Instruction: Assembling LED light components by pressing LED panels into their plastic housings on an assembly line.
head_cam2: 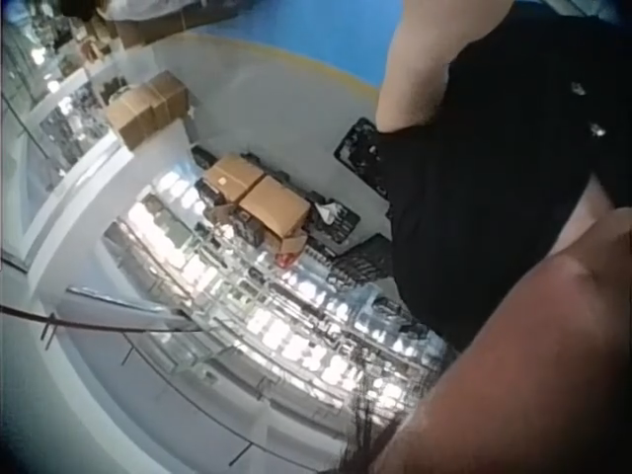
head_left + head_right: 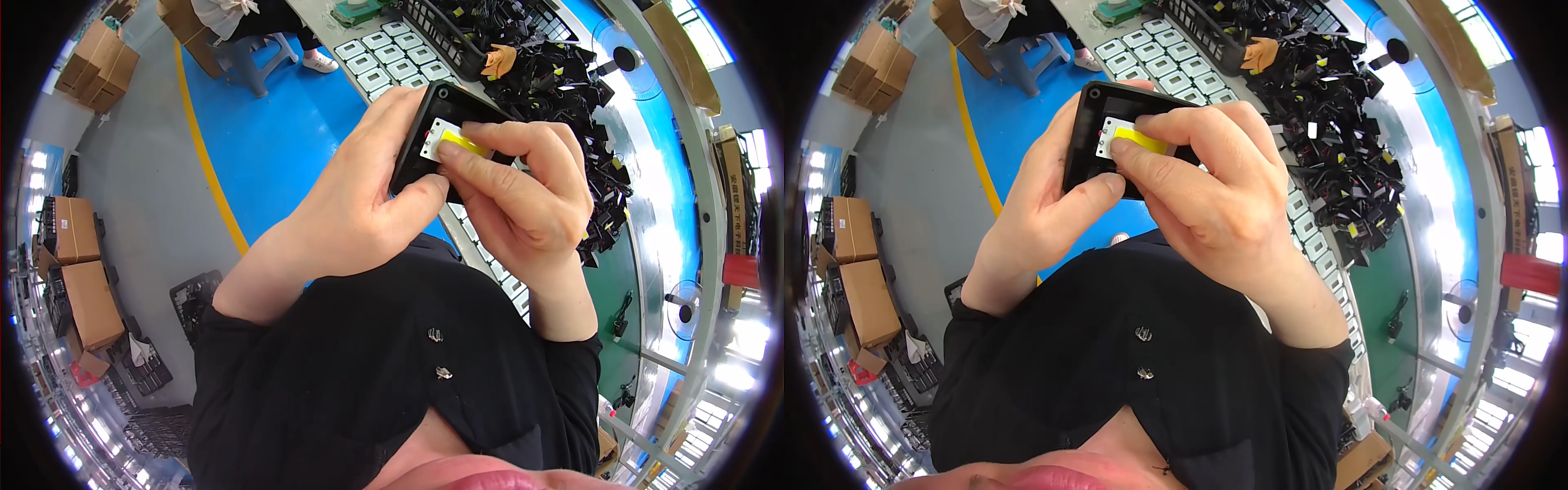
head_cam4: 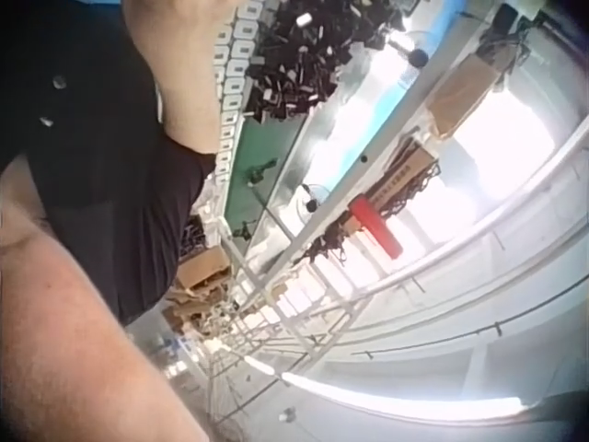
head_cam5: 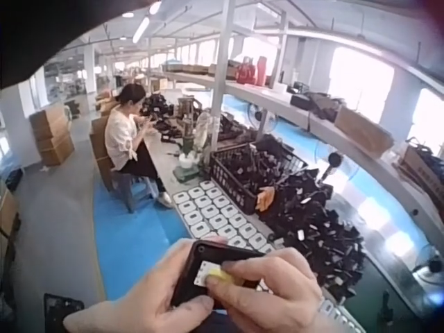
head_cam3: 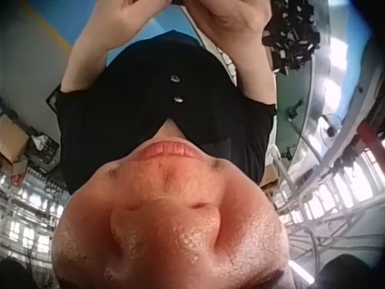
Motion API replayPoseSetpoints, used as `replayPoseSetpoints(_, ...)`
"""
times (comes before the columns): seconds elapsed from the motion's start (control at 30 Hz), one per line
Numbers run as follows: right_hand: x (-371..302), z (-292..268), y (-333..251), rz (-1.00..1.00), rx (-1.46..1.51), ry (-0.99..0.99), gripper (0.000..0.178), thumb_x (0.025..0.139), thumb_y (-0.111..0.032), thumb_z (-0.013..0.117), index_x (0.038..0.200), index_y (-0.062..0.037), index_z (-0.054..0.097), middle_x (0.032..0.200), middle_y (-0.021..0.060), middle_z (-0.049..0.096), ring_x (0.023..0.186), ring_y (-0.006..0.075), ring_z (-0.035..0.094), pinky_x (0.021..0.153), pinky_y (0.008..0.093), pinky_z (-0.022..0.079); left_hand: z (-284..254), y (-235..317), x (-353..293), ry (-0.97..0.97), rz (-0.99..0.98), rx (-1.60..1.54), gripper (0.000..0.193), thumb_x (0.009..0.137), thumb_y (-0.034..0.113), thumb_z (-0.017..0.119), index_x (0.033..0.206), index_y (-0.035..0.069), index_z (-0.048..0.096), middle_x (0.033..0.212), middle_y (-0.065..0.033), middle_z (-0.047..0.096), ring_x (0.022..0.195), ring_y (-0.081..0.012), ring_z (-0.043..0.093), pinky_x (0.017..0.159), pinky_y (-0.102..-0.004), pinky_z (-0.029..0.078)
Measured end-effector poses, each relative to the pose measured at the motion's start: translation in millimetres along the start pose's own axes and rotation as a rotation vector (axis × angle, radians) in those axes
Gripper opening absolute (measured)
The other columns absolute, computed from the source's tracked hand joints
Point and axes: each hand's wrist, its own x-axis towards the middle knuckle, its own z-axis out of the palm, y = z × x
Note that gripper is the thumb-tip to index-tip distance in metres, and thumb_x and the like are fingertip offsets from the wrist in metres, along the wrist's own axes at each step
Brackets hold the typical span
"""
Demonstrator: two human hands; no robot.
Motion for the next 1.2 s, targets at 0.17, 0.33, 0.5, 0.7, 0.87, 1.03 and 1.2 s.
replayPoseSetpoints(0.17,4.4,-1.4,2.8,-0.030,-0.056,-0.046,0.035,0.048,-0.004,0.070,0.083,-0.0097,0.070,0.084,0.0042,0.060,0.070,0.0190,0.054,0.061,0.0275,0.043,-3.1,4.3,-2.0,0.005,0.033,0.018,0.040,0.076,0.002,0.049,0.115,-0.004,0.043,0.100,-0.0150,0.048,0.091,-0.0256,0.049,0.081,-0.0317,0.040)
replayPoseSetpoints(0.33,4.2,-5.2,-1.7,-0.029,-0.121,-0.085,0.035,0.051,-0.006,0.070,0.085,-0.0127,0.072,0.092,0.0055,0.058,0.082,0.0205,0.055,0.073,0.0306,0.043,-2.8,8.0,-5.7,0.065,0.027,-0.038,0.039,0.085,0.000,0.040,0.124,-0.005,0.039,0.110,-0.0150,0.052,0.099,-0.0198,0.054,0.088,-0.0285,0.041)
replayPoseSetpoints(0.5,5.8,-3.0,13.1,0.039,0.102,-0.196,0.034,0.057,-0.003,0.066,0.090,-0.0110,0.070,0.097,0.0066,0.056,0.088,0.0237,0.054,0.076,0.0327,0.042,-3.6,-5.4,2.4,0.106,0.004,-0.050,0.036,0.089,-0.002,0.038,0.125,-0.003,0.036,0.108,-0.0109,0.052,0.098,-0.0134,0.052,0.086,-0.0254,0.042)
replayPoseSetpoints(0.7,-13.9,17.1,20.6,0.656,0.626,0.177,0.048,0.073,-0.008,0.068,0.119,-0.0064,0.054,0.100,0.0039,0.052,0.092,0.0119,0.050,0.073,0.0229,0.040,-4.0,-4.7,0.0,0.222,-0.098,-0.058,0.032,0.088,-0.002,0.039,0.120,0.001,0.039,0.105,-0.0110,0.053,0.087,-0.0139,0.056,0.072,-0.0253,0.049)
replayPoseSetpoints(0.87,-25.7,35.0,22.1,0.988,0.980,-0.044,0.018,0.085,-0.013,0.062,0.095,0.0021,0.062,0.082,-0.0010,0.062,0.075,0.0046,0.054,0.065,0.0201,0.045,0.1,-14.7,3.9,0.174,0.126,0.337,0.032,0.085,0.000,0.043,0.117,0.002,0.042,0.105,-0.0186,0.052,0.095,-0.0304,0.055,0.082,-0.0336,0.043)
replayPoseSetpoints(1.03,-27.9,32.6,28.4,0.999,0.940,-0.179,0.014,0.085,-0.012,0.062,0.089,0.0011,0.065,0.074,-0.0025,0.062,0.067,0.0033,0.052,0.060,0.0201,0.044,4.9,-29.9,5.6,0.209,0.080,0.262,0.023,0.087,0.006,0.052,0.109,0.004,0.044,0.091,-0.0143,0.057,0.081,-0.0255,0.060,0.070,-0.0321,0.047)
replayPoseSetpoints(1.2,-19.2,48.6,25.5,0.973,0.940,-0.156,0.013,0.084,-0.011,0.062,0.084,0.0015,0.066,0.071,-0.0035,0.060,0.063,0.0024,0.049,0.054,0.0194,0.040,-4.6,-38.2,3.8,0.309,0.114,0.253,0.016,0.087,0.005,0.053,0.103,0.003,0.048,0.084,-0.0123,0.059,0.074,-0.0198,0.061,0.065,-0.0312,0.048)
